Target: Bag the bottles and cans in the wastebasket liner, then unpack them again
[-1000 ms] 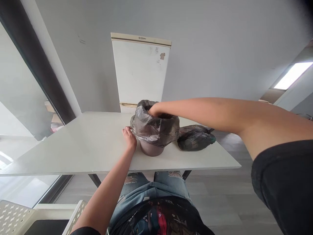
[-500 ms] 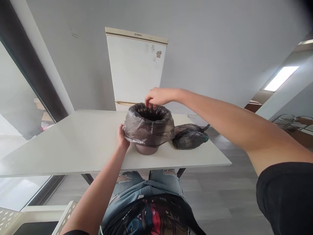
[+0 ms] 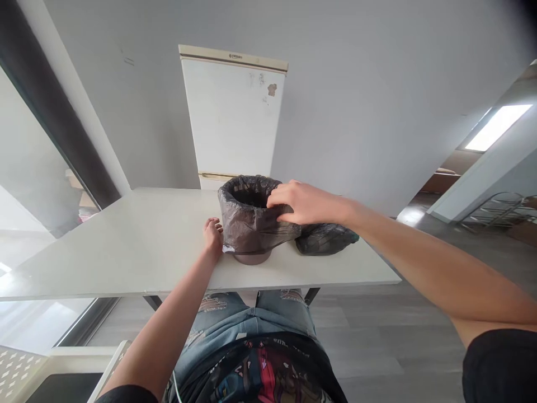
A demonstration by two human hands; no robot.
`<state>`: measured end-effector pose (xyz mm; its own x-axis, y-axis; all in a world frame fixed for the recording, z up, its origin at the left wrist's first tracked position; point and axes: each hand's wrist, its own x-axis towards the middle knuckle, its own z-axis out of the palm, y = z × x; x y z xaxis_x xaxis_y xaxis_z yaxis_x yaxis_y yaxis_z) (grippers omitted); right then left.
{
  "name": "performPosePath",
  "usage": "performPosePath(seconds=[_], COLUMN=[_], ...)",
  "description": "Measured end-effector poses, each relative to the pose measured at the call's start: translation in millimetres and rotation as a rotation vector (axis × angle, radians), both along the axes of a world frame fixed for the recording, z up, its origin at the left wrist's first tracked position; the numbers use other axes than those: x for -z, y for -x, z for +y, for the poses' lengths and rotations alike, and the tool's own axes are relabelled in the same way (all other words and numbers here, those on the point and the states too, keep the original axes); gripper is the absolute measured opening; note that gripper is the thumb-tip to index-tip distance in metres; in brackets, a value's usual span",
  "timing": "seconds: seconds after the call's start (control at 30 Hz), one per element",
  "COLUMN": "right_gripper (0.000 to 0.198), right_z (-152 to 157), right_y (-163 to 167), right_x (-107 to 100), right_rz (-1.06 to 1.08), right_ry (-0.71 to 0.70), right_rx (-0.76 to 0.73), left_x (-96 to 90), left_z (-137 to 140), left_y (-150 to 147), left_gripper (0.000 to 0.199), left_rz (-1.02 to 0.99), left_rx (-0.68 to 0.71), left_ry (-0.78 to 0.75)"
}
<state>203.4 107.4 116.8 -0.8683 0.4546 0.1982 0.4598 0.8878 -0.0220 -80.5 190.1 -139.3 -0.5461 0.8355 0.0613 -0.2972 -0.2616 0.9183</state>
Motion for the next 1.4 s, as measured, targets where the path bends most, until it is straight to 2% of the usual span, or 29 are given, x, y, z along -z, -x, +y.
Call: performPosePath(seconds=[0.13,0.3,0.57,0.73,1.0,1.23,1.4], right_gripper=[0.014,0.019,0.017,0.018,0.017,0.017,0.027], right_z=[5,23,79,121,171,189,186], right_y=[2,6,18,13,-47,-119,-146], right_x=[9,13,29,28,28,35,40], right_rz=[0.006,0.049,0.051,-0.006,-0.08,-0.139,-0.176], right_ry=[-0.053,-0.132,-0.224,-0.251,-0.233,-0.283,-0.298], right_rx=[0.021,0.045,0.127,0.258,0.53,0.74,0.782], left_x=[4.9,10.1,13.1,14.5,17.9,20.6,22.3], left_z=[6,13,19,19,17,22,22], left_y=[-2,-3,0,1,-1,-4,-3], left_gripper=[0.011,0.012,0.011,0.009,0.006,0.003,0.005], left_rz=[-0.038,-0.1,-0.126,-0.107,-0.035,-0.022,0.027], left_rx=[-0.023,-0.012,-0.042,-0.018,0.025,0.004,0.005], left_ry=[0.032,0.043,0.003,0.012,0.025,0.042,0.042])
